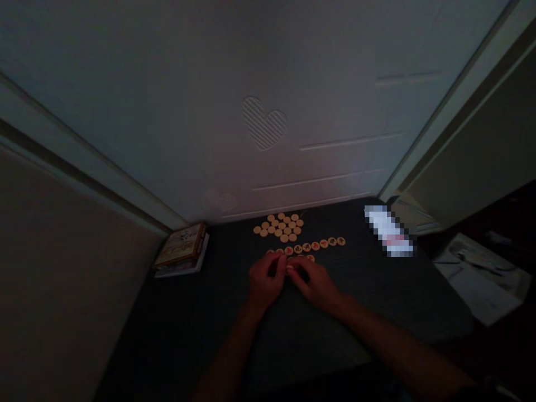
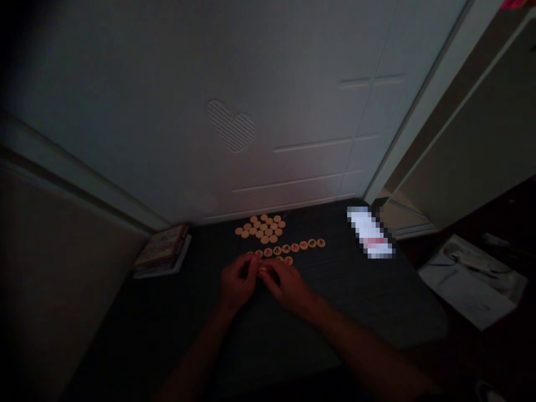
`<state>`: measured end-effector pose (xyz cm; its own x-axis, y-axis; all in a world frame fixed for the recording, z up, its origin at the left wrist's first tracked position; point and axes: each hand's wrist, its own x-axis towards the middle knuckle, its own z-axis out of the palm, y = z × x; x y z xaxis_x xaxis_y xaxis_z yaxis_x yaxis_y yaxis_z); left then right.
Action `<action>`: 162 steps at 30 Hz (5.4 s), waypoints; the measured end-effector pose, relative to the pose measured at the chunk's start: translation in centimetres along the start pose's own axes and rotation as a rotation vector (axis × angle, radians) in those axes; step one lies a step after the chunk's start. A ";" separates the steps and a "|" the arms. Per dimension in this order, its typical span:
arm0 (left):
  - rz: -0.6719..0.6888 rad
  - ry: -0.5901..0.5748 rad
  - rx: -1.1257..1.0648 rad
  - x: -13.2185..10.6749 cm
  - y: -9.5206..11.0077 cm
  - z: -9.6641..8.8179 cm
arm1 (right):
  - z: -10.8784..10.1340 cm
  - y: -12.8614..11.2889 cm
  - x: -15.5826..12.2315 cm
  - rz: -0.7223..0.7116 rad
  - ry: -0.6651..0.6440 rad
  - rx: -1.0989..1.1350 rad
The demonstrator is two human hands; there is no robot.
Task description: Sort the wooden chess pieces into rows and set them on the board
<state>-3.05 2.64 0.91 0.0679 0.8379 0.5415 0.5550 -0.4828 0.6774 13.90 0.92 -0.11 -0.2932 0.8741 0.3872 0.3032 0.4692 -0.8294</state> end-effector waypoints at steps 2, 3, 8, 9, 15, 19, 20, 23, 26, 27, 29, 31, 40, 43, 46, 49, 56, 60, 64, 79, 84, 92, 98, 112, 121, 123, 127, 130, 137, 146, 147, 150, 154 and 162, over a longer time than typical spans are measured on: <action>-0.031 -0.021 0.010 -0.3 0.1 0.1 | -0.2 0.2 0.0 0.015 0.024 0.009; -0.049 -0.032 0.010 -0.5 0.3 0.1 | -0.4 0.2 -0.1 0.025 0.031 0.009; -0.168 -0.079 -0.039 -2.0 1.0 0.2 | -0.9 0.1 -0.2 0.072 -0.020 0.030; -0.195 -0.097 -0.053 -2.2 1.1 0.2 | -1.0 0.0 -0.3 0.077 -0.037 0.035; -0.272 -0.248 -0.129 -3.4 2.6 -0.1 | -0.9 -0.3 -1.2 0.127 -0.013 0.036; -0.261 -0.319 0.017 -5.1 3.8 -0.1 | -0.3 -0.7 -3.2 0.181 0.091 0.002; -0.254 -0.320 0.046 -5.5 4.0 -0.1 | -0.1 -0.8 -3.7 0.191 0.113 -0.009; -0.243 -0.314 0.064 -6.3 4.2 -0.2 | 0.5 -1.0 -4.9 0.208 0.145 -0.038; -0.242 -0.317 0.049 -6.4 4.2 -0.3 | 0.6 -1.2 -5.4 0.228 0.164 -0.057; -0.241 -0.321 0.046 -6.3 4.2 -0.4 | 0.6 -1.3 -5.4 0.236 0.169 -0.058; -0.238 -0.330 0.040 -6.2 4.1 -0.4 | 0.5 -1.5 -5.4 0.251 0.169 -0.051; -0.241 -0.329 0.028 -6.1 4.0 -0.4 | 0.4 -1.6 -5.3 0.263 0.153 -0.033; -0.333 -0.327 -0.077 -5.7 4.2 -0.5 | 0.5 -0.5 -5.5 0.253 0.148 -0.015; -0.375 -0.328 -0.159 -5.2 4.4 -0.4 | 0.3 -0.5 -5.4 0.248 0.162 -0.035; -0.420 -0.324 -0.219 -5.0 4.4 -0.2 | -0.1 -0.9 -5.3 0.261 0.140 -0.002; -0.442 -0.289 -0.214 -4.9 4.3 0.1 | -0.4 -1.3 -5.1 0.240 0.101 0.062; -0.367 -0.268 -0.012 -5.3 4.1 0.7 | -1.1 -0.8 -5.5 0.103 0.108 -0.050; -0.315 -0.272 0.087 -5.7 4.2 0.7 | -3.0 0.6 -5.3 0.117 0.212 -0.163; -0.235 -0.274 0.113 -6.1 4.3 0.5 | -4.4 1.9 -4.1 0.208 0.332 -0.310; -0.205 -0.369 0.055 -6.5 4.0 -0.3 | -6.2 4.1 -3.1 0.178 0.451 -0.646; -0.203 -0.386 0.046 -6.5 4.2 -0.6 | -9.2 6.1 -5.2 0.108 0.241 -0.727; -0.205 -0.340 0.060 -6.3 4.3 -0.3 | -7.2 4.4 -7.4 0.056 0.139 -0.708; -0.211 -0.333 0.088 -6.3 4.2 -0.1 | -7.2 2.7 -7.3 0.000 0.055 -0.664; -0.123 -0.304 0.147 -6.4 2.8 0.3 | -6.2 1.0 -6.2 0.006 0.035 -0.746; -0.155 -0.292 0.142 -6.7 3.3 0.3 | -5.9 0.9 -5.8 -0.021 0.032 -0.718; -0.177 -0.289 0.117 -6.6 3.4 0.1 | -6.0 1.1 -5.8 -0.027 0.058 -0.678; -0.163 -0.324 0.082 -4.5 3.2 -1.0 | -6.4 1.9 -6.1 -0.037 0.170 -0.558; -0.123 -0.337 0.125 -1.2 2.6 -2.2 | -6.6 2.4 -6.3 0.011 0.228 -0.478; 0.061 -0.556 0.432 5.9 0.2 -2.7 | -6.7 2.6 -6.2 0.096 0.332 -0.400; 0.101 -0.713 0.553 10.1 -1.0 -0.6 | -7.2 3.0 -6.3 0.252 0.394 -0.271; 0.105 -0.726 0.563 10.4 -0.8 -0.3 | -7.3 3.0 -6.2 0.262 0.400 -0.262; 0.106 -0.758 0.599 11.2 -0.2 1.0 | -7.3 2.9 -6.1 0.276 0.407 -0.240; 0.077 -0.783 0.655 11.6 0.3 2.8 | -7.4 2.7 -6.0 0.285 0.398 -0.216; 0.020 -0.752 0.715 11.6 0.9 4.6 | -7.6 2.6 -6.0 0.248 0.413 -0.201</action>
<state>2.05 13.03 5.52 0.4461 0.8924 -0.0679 0.8938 -0.4403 0.0851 23.31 -2.20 -1.55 0.1798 0.9196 0.3493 0.4980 0.2211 -0.8385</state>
